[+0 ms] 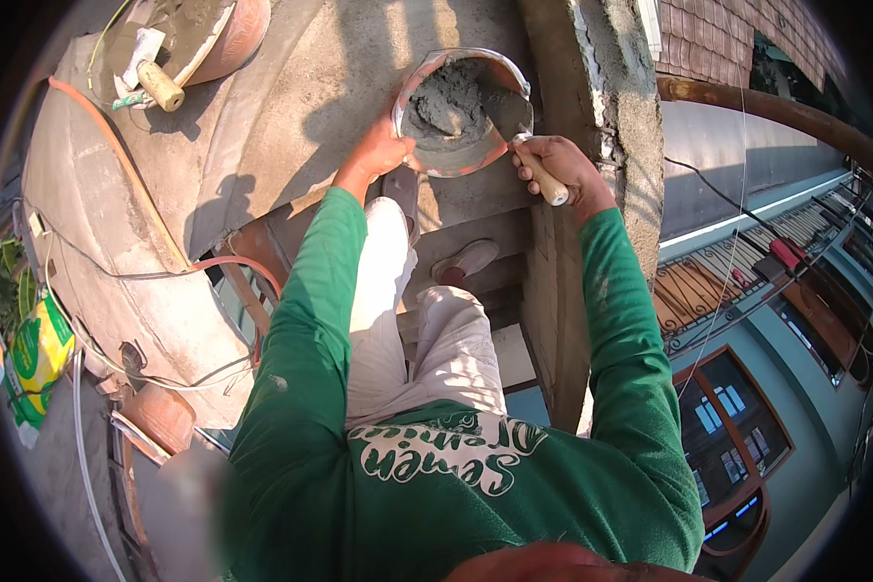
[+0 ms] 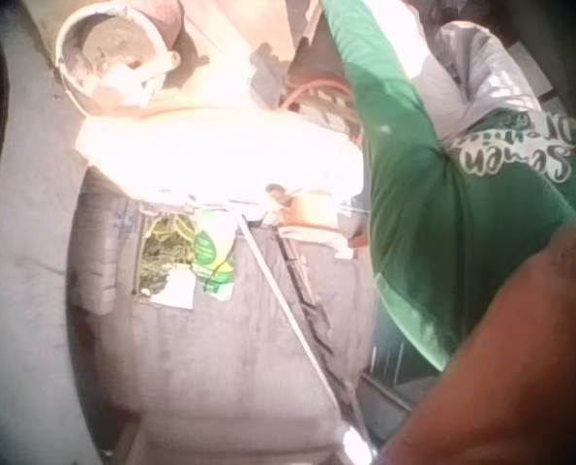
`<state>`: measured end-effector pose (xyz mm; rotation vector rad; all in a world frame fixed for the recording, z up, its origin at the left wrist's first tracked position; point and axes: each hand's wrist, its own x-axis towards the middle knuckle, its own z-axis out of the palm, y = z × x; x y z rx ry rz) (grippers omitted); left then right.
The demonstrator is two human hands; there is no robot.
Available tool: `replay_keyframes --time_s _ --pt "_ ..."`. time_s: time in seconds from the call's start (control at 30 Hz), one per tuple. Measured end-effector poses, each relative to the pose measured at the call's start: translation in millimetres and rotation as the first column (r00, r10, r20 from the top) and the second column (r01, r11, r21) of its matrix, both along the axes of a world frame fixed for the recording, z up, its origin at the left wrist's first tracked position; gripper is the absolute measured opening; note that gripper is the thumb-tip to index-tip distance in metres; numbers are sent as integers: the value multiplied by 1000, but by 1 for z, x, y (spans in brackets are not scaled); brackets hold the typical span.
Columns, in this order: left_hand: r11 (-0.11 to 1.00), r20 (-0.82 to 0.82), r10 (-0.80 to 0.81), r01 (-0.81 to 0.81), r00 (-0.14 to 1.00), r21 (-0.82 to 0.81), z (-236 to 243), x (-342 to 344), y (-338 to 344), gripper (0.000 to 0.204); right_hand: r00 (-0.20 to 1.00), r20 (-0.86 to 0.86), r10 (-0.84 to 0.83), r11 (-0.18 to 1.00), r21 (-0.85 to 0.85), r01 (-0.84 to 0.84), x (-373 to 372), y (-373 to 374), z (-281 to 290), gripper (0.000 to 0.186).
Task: The person scoops cement from a bucket with a trowel and spreads it along a rooftop ledge. They repeatedly smooth the surface and later place a white rectangular block onto the freshly applied cement.
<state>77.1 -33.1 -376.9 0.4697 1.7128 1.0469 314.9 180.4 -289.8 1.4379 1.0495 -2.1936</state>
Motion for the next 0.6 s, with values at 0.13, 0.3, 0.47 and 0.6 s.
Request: replay_keyframes --time_s 0.13,0.3,0.47,0.6 --pt "965 -92 -216 198 972 -174 -18 -1 -1 75 775 223 591 585 544 -602 -56 16 6 27" --pt "959 -456 -257 284 852 -9 0 2 18 91 510 562 652 -265 798 -542 -65 -50 -14 23" --pt "995 11 -95 95 995 -39 24 5 23 93 472 515 715 -179 788 -589 -27 -70 -10 23" --pt "999 73 -10 14 997 -48 1 -5 11 95 561 464 685 -98 822 -561 -29 -14 14 21"
